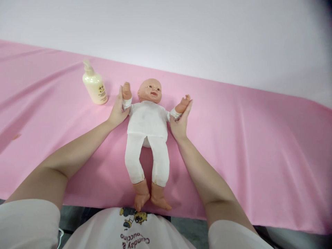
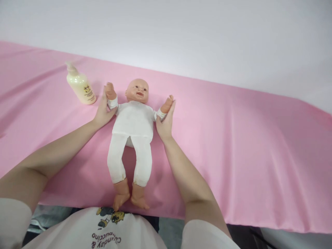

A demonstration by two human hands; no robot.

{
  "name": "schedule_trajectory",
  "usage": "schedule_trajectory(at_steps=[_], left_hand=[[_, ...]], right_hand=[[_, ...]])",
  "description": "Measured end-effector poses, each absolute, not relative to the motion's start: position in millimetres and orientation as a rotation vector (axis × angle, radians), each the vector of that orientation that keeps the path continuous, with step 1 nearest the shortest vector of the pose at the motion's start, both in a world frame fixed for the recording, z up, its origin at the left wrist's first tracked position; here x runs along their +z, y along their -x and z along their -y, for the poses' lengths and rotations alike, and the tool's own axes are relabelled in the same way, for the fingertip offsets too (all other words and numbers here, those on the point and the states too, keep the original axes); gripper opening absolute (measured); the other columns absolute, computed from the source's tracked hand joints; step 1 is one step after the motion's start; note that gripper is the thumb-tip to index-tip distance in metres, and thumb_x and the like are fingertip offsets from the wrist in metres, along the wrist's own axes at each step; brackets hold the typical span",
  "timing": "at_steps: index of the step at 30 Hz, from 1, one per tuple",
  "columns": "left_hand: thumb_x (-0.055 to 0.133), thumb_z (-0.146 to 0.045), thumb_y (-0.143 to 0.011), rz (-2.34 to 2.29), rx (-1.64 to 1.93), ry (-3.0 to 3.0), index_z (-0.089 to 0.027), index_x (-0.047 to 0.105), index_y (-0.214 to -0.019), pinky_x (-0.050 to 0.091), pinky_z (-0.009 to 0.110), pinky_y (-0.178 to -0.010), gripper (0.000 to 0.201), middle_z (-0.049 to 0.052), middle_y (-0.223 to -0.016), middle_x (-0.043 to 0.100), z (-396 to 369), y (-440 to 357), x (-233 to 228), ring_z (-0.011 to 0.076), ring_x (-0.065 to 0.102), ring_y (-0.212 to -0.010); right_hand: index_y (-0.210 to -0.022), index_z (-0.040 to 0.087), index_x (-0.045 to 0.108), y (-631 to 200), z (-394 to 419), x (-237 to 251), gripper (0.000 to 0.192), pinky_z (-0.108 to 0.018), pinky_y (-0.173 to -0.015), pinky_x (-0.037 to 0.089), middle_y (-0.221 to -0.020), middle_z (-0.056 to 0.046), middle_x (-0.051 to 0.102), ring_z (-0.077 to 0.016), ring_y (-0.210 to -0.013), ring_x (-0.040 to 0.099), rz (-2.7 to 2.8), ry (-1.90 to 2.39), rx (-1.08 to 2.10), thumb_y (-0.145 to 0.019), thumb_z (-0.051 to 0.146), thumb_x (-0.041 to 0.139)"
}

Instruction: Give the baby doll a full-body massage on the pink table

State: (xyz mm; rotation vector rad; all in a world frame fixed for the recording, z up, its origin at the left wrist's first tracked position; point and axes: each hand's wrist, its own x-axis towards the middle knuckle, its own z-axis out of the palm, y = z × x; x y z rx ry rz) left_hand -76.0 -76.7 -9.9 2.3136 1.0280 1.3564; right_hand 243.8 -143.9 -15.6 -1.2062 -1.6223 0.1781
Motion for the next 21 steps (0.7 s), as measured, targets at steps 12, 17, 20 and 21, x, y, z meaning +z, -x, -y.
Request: schedule_trajectory(at_steps=[12, 17, 20, 21], left_hand=[[0.043, -0.014, -0.092, -1.109, 0.993, -2.570, -0.025, 0.044, -0.154, 0.035, 0.057, -0.119, 0.062, 0.014, -0.156, 0.045, 92.6, 65.8, 0.0, 0.0317, 0.043, -0.143], [0.047, -0.027, -0.097, -1.058, 1.135, -2.463, -0.023, 0.033, -0.158, 0.031, 0.056, -0.122, 0.062, 0.015, -0.156, 0.044, 91.0, 66.2, -0.4, 0.0313, 0.041, -0.145], [0.051, -0.042, -0.099, -1.038, 1.290, -2.306, -0.024, 0.008, -0.163, 0.022, 0.054, -0.127, 0.079, 0.017, -0.166, 0.026, 87.0, 67.9, -2.5, 0.0307, 0.026, -0.155], [0.052, -0.046, -0.099, -1.043, 1.324, -2.253, -0.024, 0.000, -0.162, 0.020, 0.054, -0.128, 0.085, 0.017, -0.169, 0.017, 84.3, 69.5, -4.4, 0.0307, 0.019, -0.158]], right_hand=[[-0.151, 0.035, 0.044, -237.6, 146.0, -13.9, 0.068, -0.056, -0.118, 0.041, -0.144, -0.007, 0.055, -0.0254, -0.137, 0.048, 2.053, 1.147, 0.074, -0.090, 0.006, 0.035], [-0.158, 0.033, 0.029, -236.9, 148.1, -12.0, 0.067, -0.057, -0.123, 0.034, -0.153, -0.008, 0.047, -0.0246, -0.145, 0.042, 1.931, 1.156, 0.174, -0.094, 0.015, 0.039], [-0.162, 0.031, -0.001, -239.1, 145.8, -14.0, 0.081, -0.059, -0.127, 0.023, -0.168, -0.009, 0.021, -0.0236, -0.158, 0.022, 1.723, 1.179, 0.254, -0.097, 0.028, 0.047], [-0.161, 0.032, -0.010, -241.0, 143.5, -16.3, 0.087, -0.059, -0.128, 0.021, -0.170, -0.009, 0.013, -0.0233, -0.160, 0.016, 1.660, 1.183, 0.271, -0.097, 0.032, 0.048]])
